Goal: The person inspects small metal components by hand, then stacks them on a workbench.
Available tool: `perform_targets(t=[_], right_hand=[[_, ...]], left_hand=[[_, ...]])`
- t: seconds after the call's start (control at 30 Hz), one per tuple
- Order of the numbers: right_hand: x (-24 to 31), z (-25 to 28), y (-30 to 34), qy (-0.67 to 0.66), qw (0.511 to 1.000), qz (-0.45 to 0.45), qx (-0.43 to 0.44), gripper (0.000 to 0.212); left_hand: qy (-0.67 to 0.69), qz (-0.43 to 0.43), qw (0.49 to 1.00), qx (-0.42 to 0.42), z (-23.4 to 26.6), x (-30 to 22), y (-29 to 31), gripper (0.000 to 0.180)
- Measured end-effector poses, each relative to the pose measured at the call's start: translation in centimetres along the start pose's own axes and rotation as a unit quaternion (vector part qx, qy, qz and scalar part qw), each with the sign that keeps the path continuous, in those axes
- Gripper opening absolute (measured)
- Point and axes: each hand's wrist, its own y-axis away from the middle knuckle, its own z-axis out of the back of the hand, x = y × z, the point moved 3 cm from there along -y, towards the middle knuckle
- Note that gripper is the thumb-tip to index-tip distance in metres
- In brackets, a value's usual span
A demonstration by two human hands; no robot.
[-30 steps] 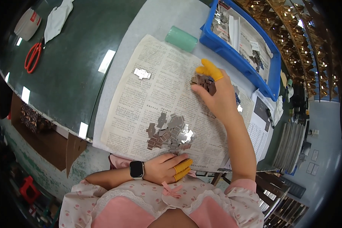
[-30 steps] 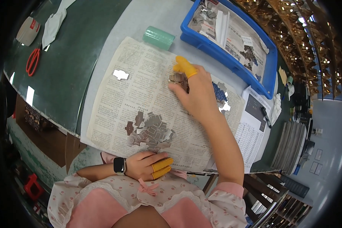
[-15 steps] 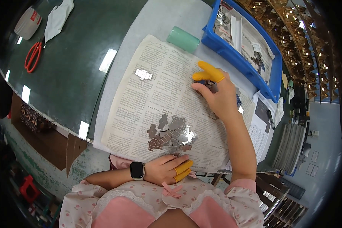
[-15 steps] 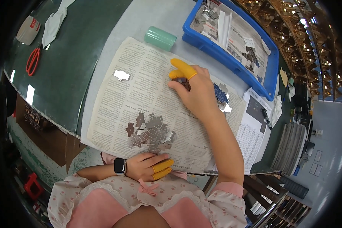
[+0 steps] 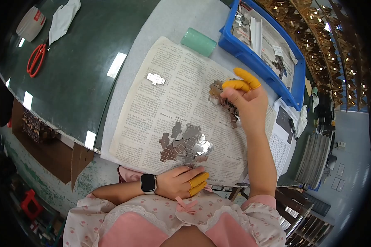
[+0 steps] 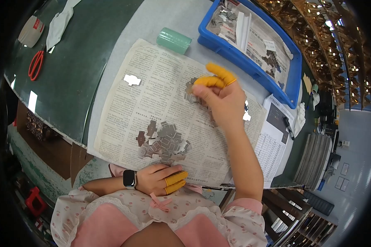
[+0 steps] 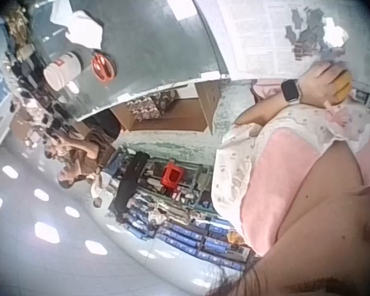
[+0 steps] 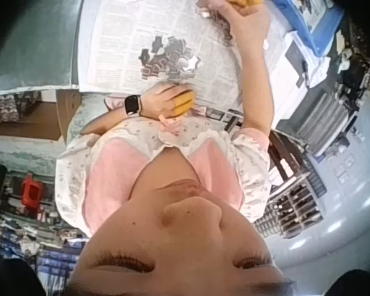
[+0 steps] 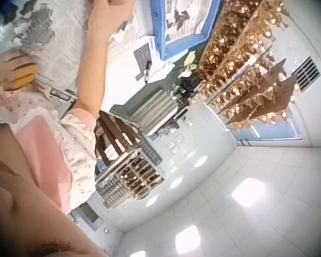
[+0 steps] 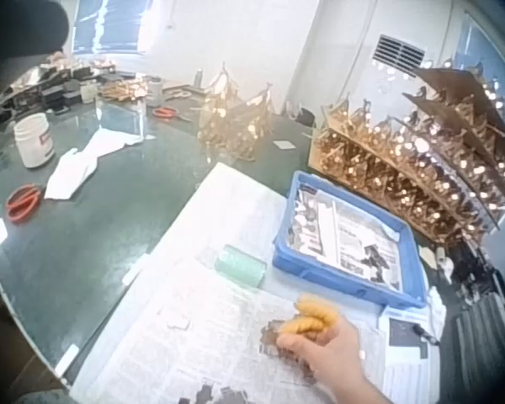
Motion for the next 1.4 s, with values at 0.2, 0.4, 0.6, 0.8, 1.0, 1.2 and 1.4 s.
perform_targets(t=[0.2, 0.4, 0.6, 0.8, 1.0, 1.2, 1.4], right_hand=[[1.4, -3.9, 4.8, 0.313, 0.901, 0.197, 0.226, 0.054], [-0.5, -0.7, 3.1, 0.536, 0.788, 0.302, 0.034, 0.048], [-0.9, -0.7, 3.6, 0.588, 0.709, 0.388, 0.023, 0.032], [-0.4, -0.9, 4.3, 0.556, 0.666, 0.495, 0.044, 0.025], [-0.9, -1.6, 7.4, 0.485, 0.68, 0.518, 0.185, 0.029], [0.1, -1.5, 4.4, 0.557, 0.766, 0.321, 0.027, 0.038], [-0.5, -1.2, 0.5, 0.54, 0.798, 0.265, -0.026, 0.059]], left_hand=[[0.004, -0.003, 1.0, 0.014, -0.2, 0.0, 0.2, 0.032], [0.004, -0.001, 1.0, 0.003, -0.4, -0.2, 0.5, 0.042], [0.012, -0.007, 1.0, 0.013, -0.2, -0.1, 0.3, 0.039], [0.011, -0.005, 1.0, 0.008, -0.2, -0.1, 0.2, 0.037], [0.002, -0.003, 1.0, 0.016, -0.2, -0.1, 0.1, 0.031], [-0.002, 0.004, 1.0, 0.008, -0.3, -0.2, 0.1, 0.031], [-0.001, 0.006, 1.0, 0.005, -0.4, -0.2, 0.3, 0.031]])
